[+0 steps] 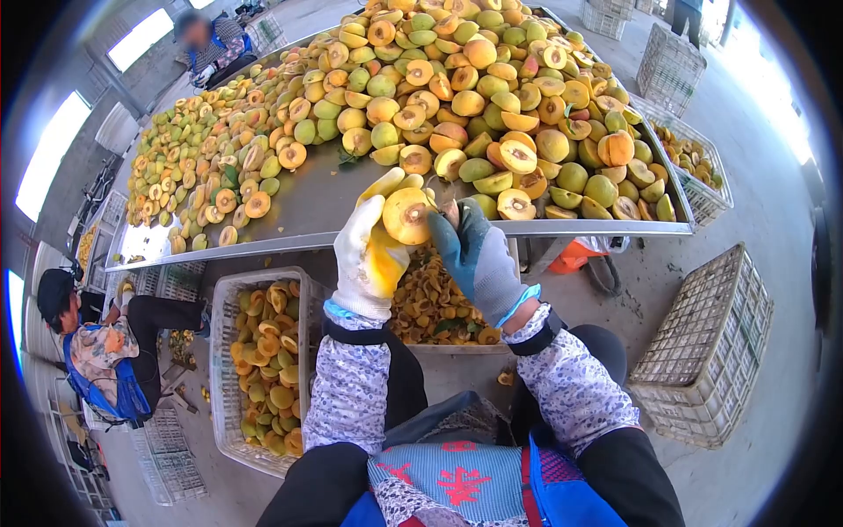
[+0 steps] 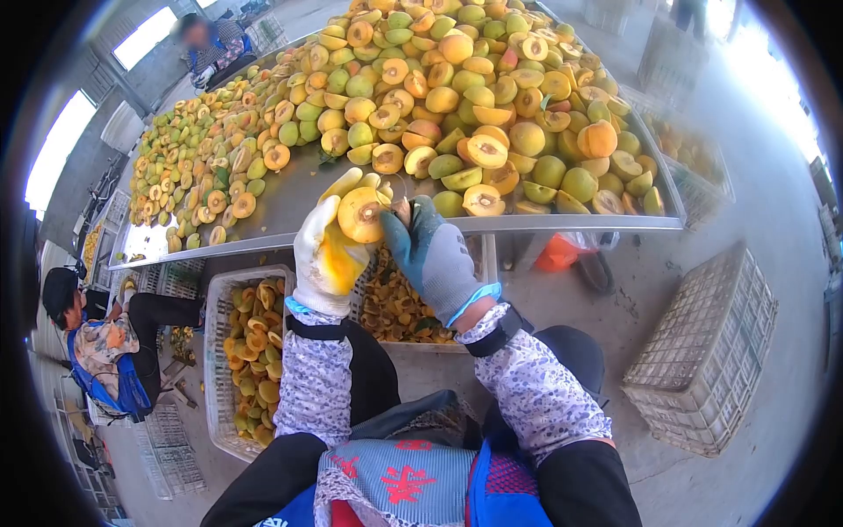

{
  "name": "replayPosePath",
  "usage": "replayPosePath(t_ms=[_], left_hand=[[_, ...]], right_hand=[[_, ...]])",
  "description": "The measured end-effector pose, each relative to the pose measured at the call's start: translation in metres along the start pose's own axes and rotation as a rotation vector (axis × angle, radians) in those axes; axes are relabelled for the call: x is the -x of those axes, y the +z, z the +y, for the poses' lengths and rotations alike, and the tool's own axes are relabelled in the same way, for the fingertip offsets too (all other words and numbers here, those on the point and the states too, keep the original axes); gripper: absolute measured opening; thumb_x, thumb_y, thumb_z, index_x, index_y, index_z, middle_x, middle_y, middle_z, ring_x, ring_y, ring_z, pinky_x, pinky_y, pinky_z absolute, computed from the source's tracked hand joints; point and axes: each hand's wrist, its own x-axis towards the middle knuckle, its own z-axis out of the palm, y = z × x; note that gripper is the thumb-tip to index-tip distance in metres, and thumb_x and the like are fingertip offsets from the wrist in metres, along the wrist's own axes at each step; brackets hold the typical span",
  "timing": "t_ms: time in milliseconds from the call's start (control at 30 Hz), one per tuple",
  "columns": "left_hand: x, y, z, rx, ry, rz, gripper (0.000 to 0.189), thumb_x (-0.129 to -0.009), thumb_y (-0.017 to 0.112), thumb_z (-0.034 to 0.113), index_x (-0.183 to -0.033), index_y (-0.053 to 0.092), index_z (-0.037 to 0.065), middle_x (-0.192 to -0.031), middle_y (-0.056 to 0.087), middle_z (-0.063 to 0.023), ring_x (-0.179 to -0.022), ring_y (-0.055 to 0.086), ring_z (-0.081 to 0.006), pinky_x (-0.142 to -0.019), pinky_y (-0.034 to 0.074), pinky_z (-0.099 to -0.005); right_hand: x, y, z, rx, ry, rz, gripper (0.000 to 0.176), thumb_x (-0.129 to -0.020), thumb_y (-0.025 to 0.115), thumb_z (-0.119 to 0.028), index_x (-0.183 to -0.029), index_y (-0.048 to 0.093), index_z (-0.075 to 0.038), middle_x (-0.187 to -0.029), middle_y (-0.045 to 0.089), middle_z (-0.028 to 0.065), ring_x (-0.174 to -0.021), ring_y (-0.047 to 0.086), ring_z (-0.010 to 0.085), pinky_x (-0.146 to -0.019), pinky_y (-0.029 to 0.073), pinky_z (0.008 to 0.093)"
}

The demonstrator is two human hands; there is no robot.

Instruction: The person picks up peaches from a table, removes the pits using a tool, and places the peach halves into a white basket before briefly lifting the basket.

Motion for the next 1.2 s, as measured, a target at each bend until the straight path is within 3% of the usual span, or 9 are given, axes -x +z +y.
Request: replayPosePath(t_ms=[233, 333, 633, 733, 833, 900, 1033, 1167, 1200], left_hand=[[-0.002, -0.007, -0.015, 0.182, 0.078, 0.002, 0.043, -0.100, 0.050, 0.026, -0.130, 0.057, -0.002, -0.134, 0.060, -0.0227, -0.123, 0.059, -0.0346, -0.103, 0.049, -0.0491], [-0.004, -0.006, -0.026, 0.068, 0.110, 0.163, 0.037, -0.102, 0.048, 0.027, -0.125, 0.059, -0.001, -0.128, 0.063, -0.0204, -0.118, 0.062, -0.0329, -0.098, 0.053, -0.0494], [-0.003, 0.010, -0.026, -0.077, 0.172, 0.225, 0.044, -0.106, 0.045, 0.032, -0.136, 0.055, 0.001, -0.125, 0.065, -0.0152, -0.114, 0.063, -0.0274, -0.096, 0.054, -0.0422], [0.000, 0.016, -0.025, -0.045, 0.142, 0.258, 0.047, -0.106, 0.046, 0.038, -0.135, 0.056, 0.002, -0.123, 0.065, -0.0140, -0.113, 0.064, -0.0270, -0.095, 0.055, -0.0424], [0.004, 0.018, -0.022, -0.089, 0.131, 0.265, 0.049, -0.106, 0.046, 0.042, -0.134, 0.057, 0.003, -0.121, 0.066, -0.0130, -0.111, 0.065, -0.0270, -0.093, 0.055, -0.0436], [0.003, 0.019, -0.021, -0.045, 0.092, 0.305, 0.049, -0.106, 0.047, 0.044, -0.131, 0.060, 0.003, -0.114, 0.068, -0.0120, -0.104, 0.067, -0.0266, -0.089, 0.057, -0.0450], [-0.005, 0.009, -0.014, -0.130, 0.018, 0.313, 0.047, -0.105, 0.051, 0.044, -0.119, 0.064, 0.002, -0.090, 0.067, -0.0077, -0.082, 0.066, -0.0221, -0.068, 0.057, -0.0359], [-0.006, 0.016, -0.005, -0.267, 0.032, 0.364, 0.044, -0.103, 0.056, 0.041, -0.108, 0.068, -0.001, -0.080, 0.070, -0.0112, -0.067, 0.067, -0.0216, -0.055, 0.056, -0.0315], [-0.006, 0.016, -0.009, -0.275, 0.050, 0.375, 0.044, -0.103, 0.056, 0.041, -0.108, 0.068, -0.001, -0.080, 0.070, -0.0108, -0.067, 0.067, -0.0212, -0.055, 0.056, -0.0315]], right_hand=[[0.017, 0.008, -0.005, -0.054, 0.038, -0.149, 0.030, -0.100, 0.062, -0.030, -0.097, 0.063, 0.001, -0.080, 0.066, 0.0271, -0.078, 0.066, 0.0467, -0.062, 0.049, 0.0482], [0.019, 0.022, 0.004, -0.222, 0.021, -0.107, 0.032, -0.100, 0.060, -0.032, -0.098, 0.062, 0.000, -0.081, 0.067, 0.0270, -0.079, 0.066, 0.0471, -0.063, 0.050, 0.0487], [0.026, 0.016, -0.003, 0.098, -0.007, -0.144, 0.036, -0.101, 0.058, -0.037, -0.103, 0.064, -0.001, -0.087, 0.067, 0.0290, -0.083, 0.064, 0.0501, -0.066, 0.052, 0.0495], [0.025, 0.019, 0.002, -0.090, 0.039, -0.200, 0.041, -0.102, 0.058, -0.040, -0.107, 0.065, 0.000, -0.087, 0.069, 0.0275, -0.081, 0.070, 0.0423, -0.068, 0.053, 0.0453], [0.027, 0.022, 0.001, -0.335, 0.074, -0.244, 0.046, -0.103, 0.057, -0.043, -0.110, 0.066, 0.001, -0.087, 0.073, 0.0217, -0.079, 0.070, 0.0218, -0.072, 0.054, 0.0399], [0.028, 0.016, -0.008, -0.279, 0.201, -0.349, 0.040, -0.106, 0.053, -0.034, -0.110, 0.065, 0.004, -0.089, 0.072, 0.0097, -0.088, 0.053, 0.0070, -0.079, 0.052, 0.0336], [0.028, 0.019, 0.001, -0.418, 0.241, -0.455, 0.040, -0.106, 0.055, -0.035, -0.107, 0.068, 0.003, -0.092, 0.061, -0.0072, -0.089, 0.049, 0.0066, -0.079, 0.049, 0.0289], [0.027, 0.033, 0.019, -0.441, 0.333, -0.541, 0.048, -0.107, 0.052, -0.038, -0.118, 0.066, 0.006, -0.101, 0.068, -0.0002, -0.098, 0.052, 0.0063, -0.086, 0.048, 0.0268], [0.031, 0.035, 0.015, -0.477, 0.228, -0.457, 0.050, -0.107, 0.049, -0.044, -0.111, 0.067, 0.002, -0.088, 0.067, 0.0008, -0.086, 0.055, 0.0057, -0.076, 0.049, 0.0253]])
